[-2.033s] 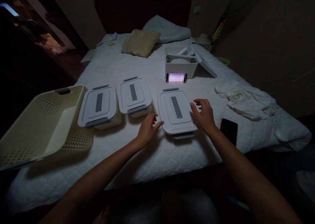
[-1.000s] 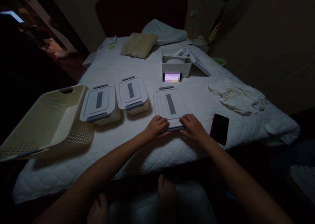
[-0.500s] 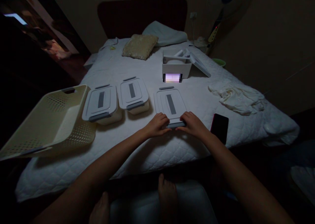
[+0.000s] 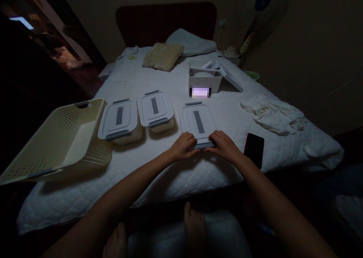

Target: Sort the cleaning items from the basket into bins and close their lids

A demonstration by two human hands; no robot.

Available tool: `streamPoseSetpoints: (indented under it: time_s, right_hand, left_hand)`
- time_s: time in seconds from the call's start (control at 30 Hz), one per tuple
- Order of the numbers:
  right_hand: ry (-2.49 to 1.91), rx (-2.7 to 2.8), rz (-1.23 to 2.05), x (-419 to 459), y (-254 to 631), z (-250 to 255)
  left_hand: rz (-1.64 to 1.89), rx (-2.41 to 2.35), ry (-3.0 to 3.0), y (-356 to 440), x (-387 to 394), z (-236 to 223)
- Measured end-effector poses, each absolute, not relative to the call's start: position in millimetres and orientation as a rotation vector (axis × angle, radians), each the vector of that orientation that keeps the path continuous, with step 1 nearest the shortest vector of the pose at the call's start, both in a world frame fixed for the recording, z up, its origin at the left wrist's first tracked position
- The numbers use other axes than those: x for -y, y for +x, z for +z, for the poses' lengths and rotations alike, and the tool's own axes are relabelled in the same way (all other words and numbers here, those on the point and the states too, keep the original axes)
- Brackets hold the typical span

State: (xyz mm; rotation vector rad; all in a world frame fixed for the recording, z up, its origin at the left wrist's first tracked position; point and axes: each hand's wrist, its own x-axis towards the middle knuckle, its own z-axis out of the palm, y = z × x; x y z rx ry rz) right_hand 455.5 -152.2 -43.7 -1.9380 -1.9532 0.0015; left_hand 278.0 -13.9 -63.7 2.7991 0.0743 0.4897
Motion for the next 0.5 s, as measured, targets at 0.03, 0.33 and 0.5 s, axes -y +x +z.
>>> streamPoseSetpoints:
  time_s: [0.03, 0.33, 0.5]
  right_hand:
    - [-1.933, 1.933, 0.001, 152.5, 454.3, -43.8]
    - [-1.923, 1.123, 0.085, 132.8, 477.8, -40.8]
    - [-1.951, 0.691, 0.26, 104.8, 512.6, -54.5]
  left_hand:
    - [0.499, -0.073, 2.773, 277.3, 12.6, -62.6]
    - [0.764, -0.475, 2.202, 256.7, 0.3, -58.8]
    - [0.643, -0.931, 1.783, 252.2, 4.6, -81.8]
